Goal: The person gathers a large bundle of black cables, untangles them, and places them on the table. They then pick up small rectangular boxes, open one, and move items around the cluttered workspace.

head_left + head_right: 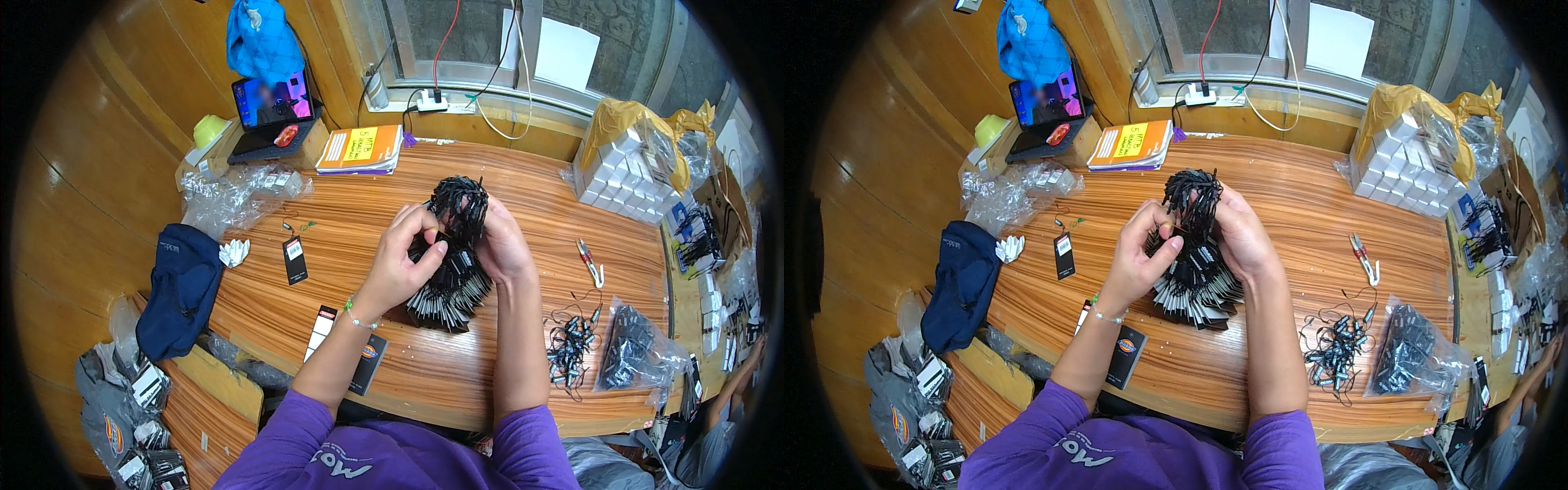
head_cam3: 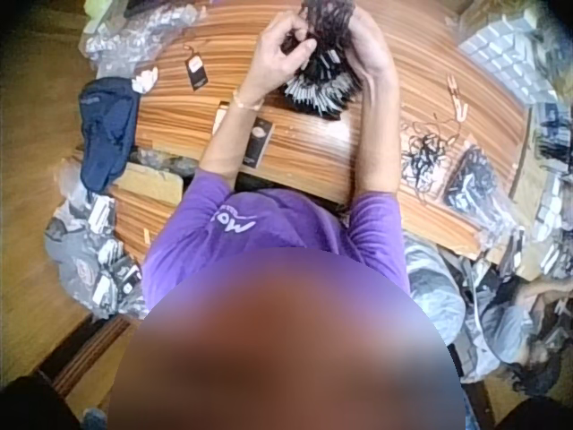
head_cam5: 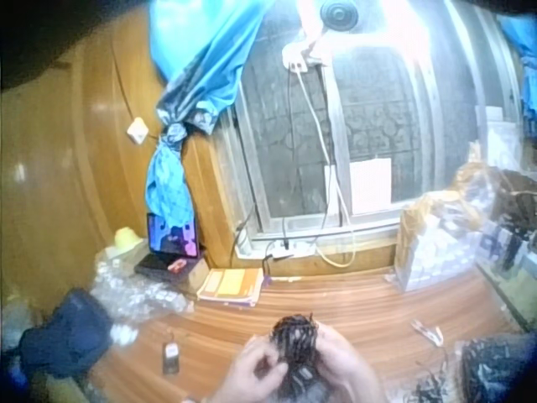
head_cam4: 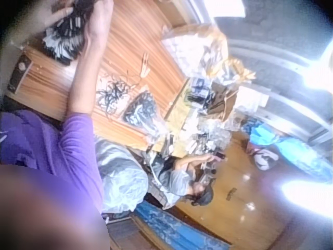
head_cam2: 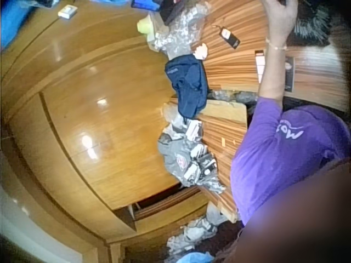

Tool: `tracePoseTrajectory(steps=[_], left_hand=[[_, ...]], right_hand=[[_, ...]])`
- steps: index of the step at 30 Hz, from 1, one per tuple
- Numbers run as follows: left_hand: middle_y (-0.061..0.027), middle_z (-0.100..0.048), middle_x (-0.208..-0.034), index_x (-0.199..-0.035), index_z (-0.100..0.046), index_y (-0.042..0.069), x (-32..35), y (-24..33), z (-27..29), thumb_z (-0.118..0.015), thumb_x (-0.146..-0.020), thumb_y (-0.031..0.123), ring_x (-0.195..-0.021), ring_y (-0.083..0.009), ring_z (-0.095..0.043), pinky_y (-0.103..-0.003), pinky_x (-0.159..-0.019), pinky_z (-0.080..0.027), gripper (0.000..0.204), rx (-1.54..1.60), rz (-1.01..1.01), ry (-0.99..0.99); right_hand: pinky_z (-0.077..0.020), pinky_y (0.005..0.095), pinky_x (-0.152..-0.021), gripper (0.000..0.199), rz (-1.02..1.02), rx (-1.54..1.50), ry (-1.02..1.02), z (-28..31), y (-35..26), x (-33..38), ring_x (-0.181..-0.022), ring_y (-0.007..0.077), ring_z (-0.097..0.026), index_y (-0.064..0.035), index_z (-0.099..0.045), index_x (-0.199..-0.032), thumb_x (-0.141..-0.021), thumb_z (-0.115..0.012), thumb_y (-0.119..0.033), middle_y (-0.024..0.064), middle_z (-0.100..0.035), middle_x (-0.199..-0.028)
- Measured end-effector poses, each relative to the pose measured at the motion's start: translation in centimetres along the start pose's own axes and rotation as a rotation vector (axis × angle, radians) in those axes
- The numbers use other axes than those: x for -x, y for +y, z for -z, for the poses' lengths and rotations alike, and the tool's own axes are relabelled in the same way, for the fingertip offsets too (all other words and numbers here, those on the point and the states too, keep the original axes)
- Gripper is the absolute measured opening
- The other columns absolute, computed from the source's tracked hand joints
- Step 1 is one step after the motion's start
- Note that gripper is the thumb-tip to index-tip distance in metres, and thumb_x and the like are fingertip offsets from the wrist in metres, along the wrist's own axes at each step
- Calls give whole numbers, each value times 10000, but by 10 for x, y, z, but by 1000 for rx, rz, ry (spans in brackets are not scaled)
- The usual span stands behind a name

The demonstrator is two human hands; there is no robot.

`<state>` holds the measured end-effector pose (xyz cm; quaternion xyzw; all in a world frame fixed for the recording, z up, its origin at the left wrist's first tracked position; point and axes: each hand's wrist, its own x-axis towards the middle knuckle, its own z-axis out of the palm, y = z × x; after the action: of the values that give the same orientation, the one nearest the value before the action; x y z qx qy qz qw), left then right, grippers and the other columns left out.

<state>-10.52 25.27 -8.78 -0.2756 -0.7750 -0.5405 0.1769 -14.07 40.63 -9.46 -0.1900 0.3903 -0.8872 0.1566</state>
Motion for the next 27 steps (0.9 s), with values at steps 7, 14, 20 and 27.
tracePoseTrajectory(steps=[7, 14, 20, 27], left_hand=[[-46, -450, -879, -783, -364, 79, 6, -12, -6, -562, -785, 1, -853, -119, -420, -236, -821, -333, 213, 280, 70, 57], [-79, -485, -912, -760, -348, 80, 9, -15, -2, -563, -780, 4, -871, -127, -439, -253, -831, -348, 229, 266, 20, 43], [-86, -485, -890, -749, -335, 74, 7, -7, 2, -528, -757, -5, -852, -129, -439, -250, -828, -346, 208, 416, 124, 35], [-90, -510, -881, -720, -349, 68, 4, -6, 9, -548, -724, -37, -836, -133, -459, -245, -802, -360, 225, 393, 120, -18]], right_hand=[[-428, 249, -747, 186, -3, 3, 6, -5, -2, 1, -808, 107, -549, -28, -548, -983, -861, -536, -167, 33, -588, -889], [-428, 258, -742, 163, 25, -105, 17, 3, 6, -1, -788, 124, -545, -32, -550, -942, -850, -543, -166, 44, -580, -855], [-431, 266, -749, 148, 14, -210, 12, 10, 12, -4, -788, 136, -543, -40, -547, -915, -839, -558, -166, 39, -573, -842], [-411, 254, -725, 148, 24, -106, 69, -1, 9, -3, -750, 127, -515, -47, -530, -873, -839, -563, -187, 35, -545, -792]])
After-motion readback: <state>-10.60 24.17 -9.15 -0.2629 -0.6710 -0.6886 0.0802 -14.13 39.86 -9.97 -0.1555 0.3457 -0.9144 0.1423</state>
